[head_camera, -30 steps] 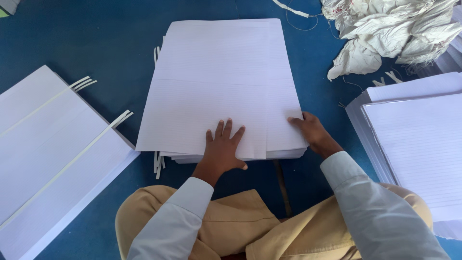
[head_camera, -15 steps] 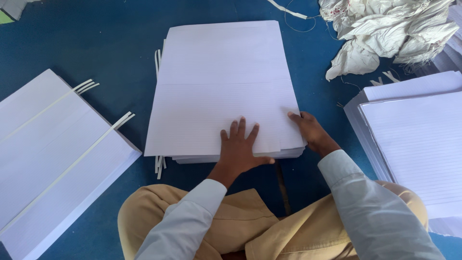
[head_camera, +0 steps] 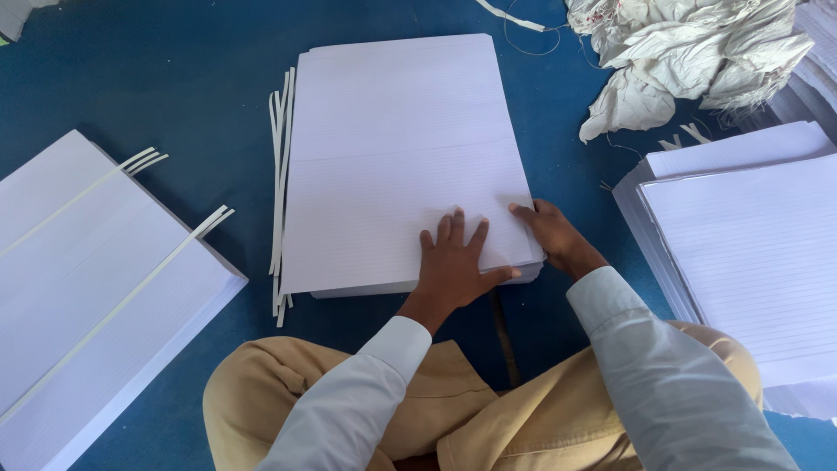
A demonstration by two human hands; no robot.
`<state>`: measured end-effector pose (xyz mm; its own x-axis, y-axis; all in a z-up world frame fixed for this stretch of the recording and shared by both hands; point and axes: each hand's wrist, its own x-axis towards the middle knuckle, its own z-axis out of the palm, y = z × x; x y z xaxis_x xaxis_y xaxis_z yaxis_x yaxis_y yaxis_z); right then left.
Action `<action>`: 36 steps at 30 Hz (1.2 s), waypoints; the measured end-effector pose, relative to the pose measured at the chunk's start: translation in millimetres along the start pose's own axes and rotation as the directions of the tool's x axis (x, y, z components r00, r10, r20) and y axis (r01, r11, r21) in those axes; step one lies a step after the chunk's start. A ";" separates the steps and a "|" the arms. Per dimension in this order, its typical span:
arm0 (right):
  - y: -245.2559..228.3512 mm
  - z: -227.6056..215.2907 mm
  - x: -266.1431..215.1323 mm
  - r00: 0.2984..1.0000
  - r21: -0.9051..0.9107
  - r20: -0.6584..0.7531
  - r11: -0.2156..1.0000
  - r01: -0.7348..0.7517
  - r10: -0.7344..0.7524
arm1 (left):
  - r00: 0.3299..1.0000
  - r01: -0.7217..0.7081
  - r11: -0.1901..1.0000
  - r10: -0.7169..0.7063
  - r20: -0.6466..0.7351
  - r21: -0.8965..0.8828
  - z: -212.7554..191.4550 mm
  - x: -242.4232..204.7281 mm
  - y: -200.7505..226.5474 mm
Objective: The person aligns a stack of lined paper sheets, folds them in half, and secures them with white plastic strips. The person then places the bound stack aside and repeats the process with another stack.
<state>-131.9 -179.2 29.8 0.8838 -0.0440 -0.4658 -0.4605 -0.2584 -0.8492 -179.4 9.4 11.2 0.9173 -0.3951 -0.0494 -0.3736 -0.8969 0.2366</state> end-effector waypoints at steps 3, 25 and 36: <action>-0.4 -0.1 -1.0 0.999 -0.017 0.030 0.999 0.043 -0.042 | 0.999 -0.031 0.997 0.034 0.041 -0.071 1.1 1.6 -3.1; 5.4 0.0 11.8 0.999 -0.020 -0.023 0.999 -0.031 0.030 | 0.669 0.623 0.542 -0.743 0.025 -0.564 -42.3 -37.9 -229.7; 8.2 -4.8 13.5 0.999 0.045 -0.013 0.999 -0.031 0.032 | 0.643 0.544 0.395 -0.763 0.066 -0.740 -59.1 -31.0 -213.2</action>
<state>-123.3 -186.6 17.7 0.8698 -0.0644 -0.4892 -0.4909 -0.2135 -0.8447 -120.1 224.5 19.7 0.8660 0.4166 -0.2764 0.4536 -0.4219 0.7850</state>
